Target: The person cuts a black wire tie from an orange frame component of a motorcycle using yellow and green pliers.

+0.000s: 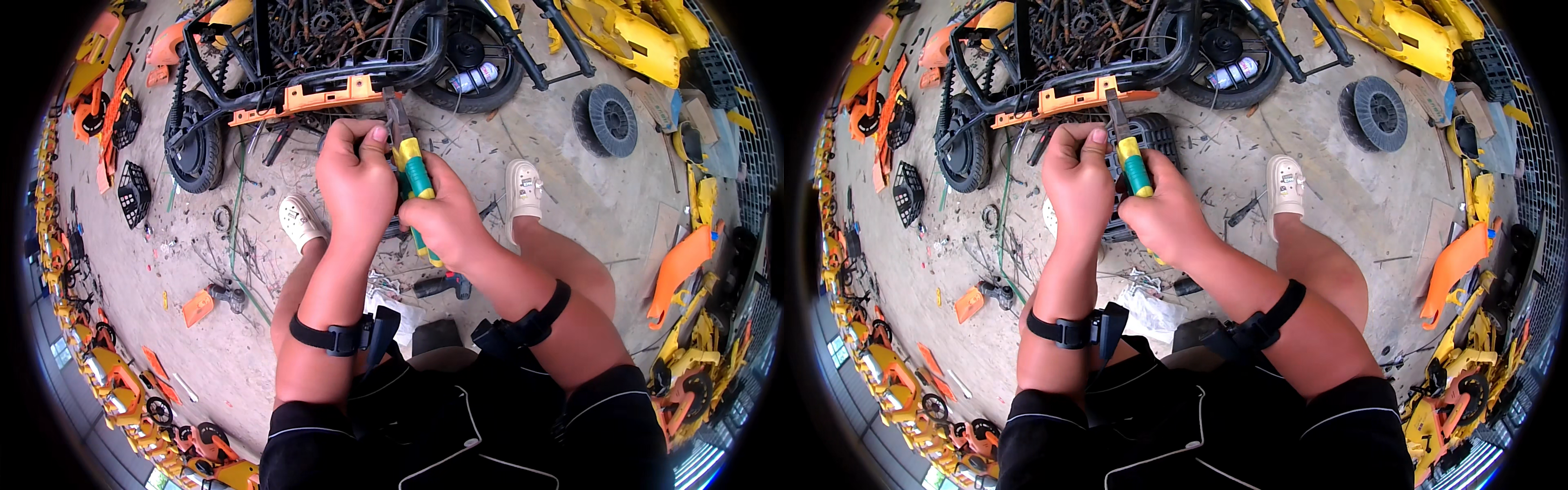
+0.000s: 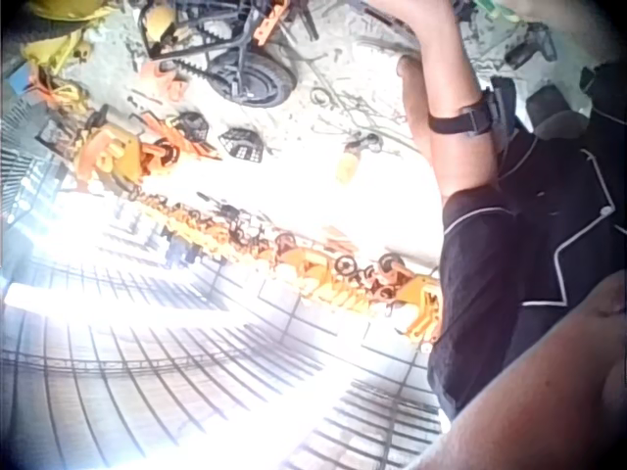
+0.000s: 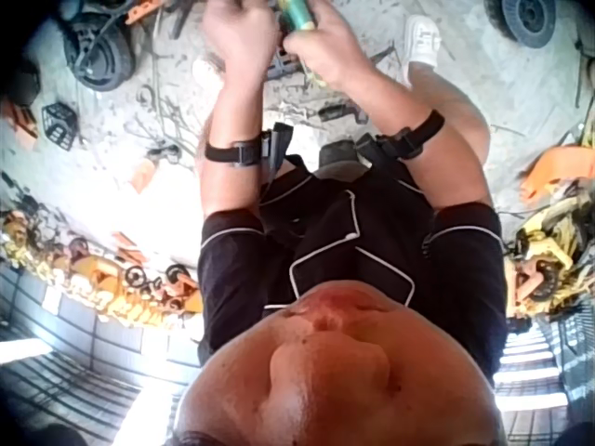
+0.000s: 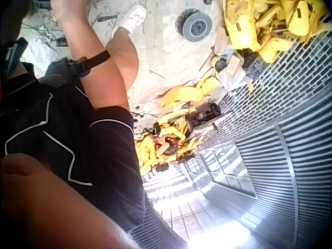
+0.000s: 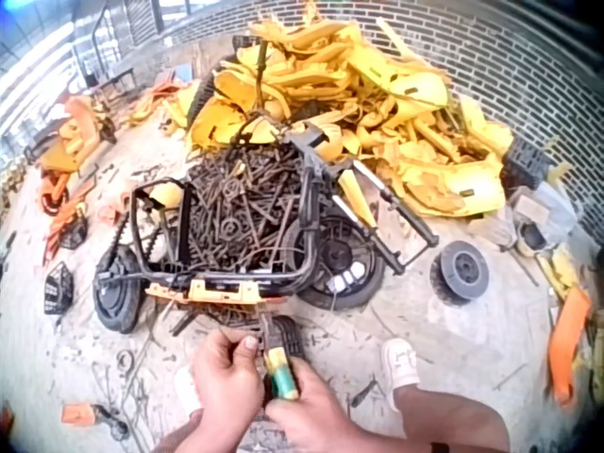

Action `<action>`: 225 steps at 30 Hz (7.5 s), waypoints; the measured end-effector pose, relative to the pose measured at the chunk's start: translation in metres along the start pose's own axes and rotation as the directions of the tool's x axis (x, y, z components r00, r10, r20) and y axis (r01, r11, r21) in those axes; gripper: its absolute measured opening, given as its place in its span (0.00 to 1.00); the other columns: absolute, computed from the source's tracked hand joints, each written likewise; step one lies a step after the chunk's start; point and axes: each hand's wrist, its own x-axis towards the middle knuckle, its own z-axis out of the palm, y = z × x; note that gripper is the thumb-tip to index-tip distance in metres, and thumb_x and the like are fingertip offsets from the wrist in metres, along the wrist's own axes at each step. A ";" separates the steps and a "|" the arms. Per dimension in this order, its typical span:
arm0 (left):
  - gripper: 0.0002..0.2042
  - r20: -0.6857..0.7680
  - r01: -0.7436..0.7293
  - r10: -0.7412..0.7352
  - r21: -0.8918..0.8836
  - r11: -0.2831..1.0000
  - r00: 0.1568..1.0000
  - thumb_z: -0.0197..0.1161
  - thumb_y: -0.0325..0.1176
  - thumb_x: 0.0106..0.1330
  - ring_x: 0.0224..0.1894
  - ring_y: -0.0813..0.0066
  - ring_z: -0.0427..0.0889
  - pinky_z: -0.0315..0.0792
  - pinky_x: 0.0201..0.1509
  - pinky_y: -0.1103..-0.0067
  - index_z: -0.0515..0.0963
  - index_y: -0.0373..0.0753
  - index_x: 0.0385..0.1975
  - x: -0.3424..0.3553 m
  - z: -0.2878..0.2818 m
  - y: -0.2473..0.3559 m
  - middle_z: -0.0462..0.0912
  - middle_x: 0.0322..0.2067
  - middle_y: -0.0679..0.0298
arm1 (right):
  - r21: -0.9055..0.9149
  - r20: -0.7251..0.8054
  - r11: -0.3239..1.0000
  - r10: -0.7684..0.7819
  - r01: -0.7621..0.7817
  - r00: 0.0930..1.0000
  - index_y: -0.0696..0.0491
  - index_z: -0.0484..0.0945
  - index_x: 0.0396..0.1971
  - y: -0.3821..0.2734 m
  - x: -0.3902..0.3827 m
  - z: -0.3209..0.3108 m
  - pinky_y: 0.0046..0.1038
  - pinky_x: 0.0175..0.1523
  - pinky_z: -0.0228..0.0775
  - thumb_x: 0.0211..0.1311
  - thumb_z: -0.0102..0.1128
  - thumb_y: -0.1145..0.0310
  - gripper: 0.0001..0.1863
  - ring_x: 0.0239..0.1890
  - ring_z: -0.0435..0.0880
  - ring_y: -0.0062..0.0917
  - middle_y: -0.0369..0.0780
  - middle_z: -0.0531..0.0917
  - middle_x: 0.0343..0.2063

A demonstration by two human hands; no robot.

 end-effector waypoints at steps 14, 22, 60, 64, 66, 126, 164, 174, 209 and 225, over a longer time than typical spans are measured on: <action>0.08 0.312 0.321 -0.167 -0.545 0.775 0.935 0.59 0.35 0.74 0.28 0.86 0.70 0.64 0.31 0.87 0.78 0.38 0.42 0.016 -0.034 0.008 0.79 0.31 0.71 | 0.062 -0.016 0.997 0.043 -0.042 0.999 0.62 0.64 0.61 -0.047 0.000 -0.046 0.20 0.32 0.72 0.53 0.48 0.78 0.30 0.44 0.84 0.30 0.48 0.80 0.50; 0.08 0.209 0.255 -0.194 -0.321 0.912 0.958 0.63 0.36 0.72 0.27 0.90 0.67 0.62 0.29 0.89 0.80 0.38 0.41 0.011 -0.009 0.007 0.77 0.29 0.74 | 0.102 0.238 0.992 0.045 -0.072 0.970 0.58 0.63 0.63 -0.025 0.004 -0.035 0.32 0.52 0.78 0.58 0.49 0.79 0.29 0.48 0.81 0.28 0.43 0.76 0.54; 0.08 0.227 0.225 -0.164 -0.275 0.935 0.960 0.65 0.32 0.69 0.23 0.89 0.72 0.66 0.27 0.87 0.80 0.31 0.37 0.014 -0.019 0.007 0.80 0.24 0.70 | -0.377 0.260 0.922 0.009 0.093 0.966 0.55 0.58 0.70 -0.013 0.010 -0.041 0.28 0.52 0.72 0.54 0.53 0.78 0.39 0.45 0.78 0.26 0.41 0.78 0.49; 0.08 0.218 0.223 -0.166 -0.270 0.937 0.962 0.65 0.32 0.68 0.23 0.90 0.69 0.64 0.26 0.87 0.80 0.31 0.37 0.014 -0.019 0.006 0.79 0.23 0.72 | -0.517 0.228 0.850 0.026 0.099 0.973 0.55 0.58 0.69 -0.017 0.009 -0.041 0.29 0.54 0.72 0.54 0.54 0.78 0.38 0.49 0.80 0.29 0.44 0.79 0.48; 0.09 0.217 0.223 -0.169 -0.256 0.941 0.961 0.66 0.32 0.68 0.23 0.90 0.68 0.64 0.26 0.87 0.80 0.31 0.36 0.014 -0.019 0.006 0.78 0.24 0.72 | -0.550 0.236 0.823 -0.009 0.141 0.972 0.56 0.59 0.69 -0.018 0.009 -0.041 0.29 0.54 0.72 0.54 0.53 0.79 0.38 0.50 0.80 0.28 0.43 0.79 0.49; 0.09 0.307 0.312 -0.233 -0.239 0.919 0.923 0.68 0.33 0.67 0.28 0.87 0.70 0.64 0.32 0.87 0.82 0.34 0.39 0.014 -0.019 0.003 0.79 0.28 0.73 | -0.438 0.184 0.898 0.131 -0.038 0.974 0.56 0.66 0.65 -0.011 0.015 -0.046 0.28 0.54 0.73 0.56 0.50 0.81 0.32 0.52 0.78 0.24 0.39 0.79 0.54; 0.15 0.366 0.361 -0.319 -0.051 0.931 0.874 0.64 0.34 0.69 0.27 0.86 0.71 0.67 0.33 0.87 0.82 0.31 0.50 0.019 -0.017 0.004 0.84 0.32 0.69 | -0.519 0.119 0.855 0.068 0.004 0.991 0.54 0.69 0.58 -0.016 0.015 -0.050 0.25 0.46 0.72 0.55 0.52 0.80 0.27 0.39 0.77 0.21 0.35 0.79 0.40; 0.15 0.368 0.286 -0.241 -0.073 0.956 0.898 0.58 0.29 0.73 0.41 0.79 0.81 0.75 0.49 0.82 0.77 0.26 0.53 0.014 -0.017 -0.009 0.87 0.40 0.59 | -0.691 0.038 0.723 0.024 0.009 0.999 0.53 0.72 0.51 -0.019 0.013 -0.044 0.28 0.41 0.71 0.54 0.53 0.78 0.21 0.34 0.78 0.25 0.36 0.79 0.32; 0.11 0.339 0.215 -0.217 0.043 0.976 0.916 0.57 0.31 0.74 0.33 0.87 0.76 0.69 0.37 0.86 0.82 0.32 0.46 0.014 -0.019 -0.008 0.86 0.36 0.68 | -0.557 0.177 0.831 0.110 0.007 0.978 0.56 0.70 0.59 -0.005 0.021 -0.051 0.24 0.46 0.74 0.57 0.52 0.78 0.26 0.40 0.79 0.21 0.37 0.82 0.44; 0.22 0.283 0.017 -0.054 0.132 0.991 0.957 0.59 0.28 0.70 0.43 0.55 0.87 0.77 0.46 0.70 0.65 0.33 0.63 0.008 -0.012 -0.010 0.87 0.38 0.49 | -0.543 0.130 0.829 0.239 -0.133 0.962 0.57 0.66 0.63 -0.011 0.019 -0.048 0.27 0.39 0.76 0.55 0.51 0.79 0.31 0.34 0.79 0.22 0.39 0.80 0.47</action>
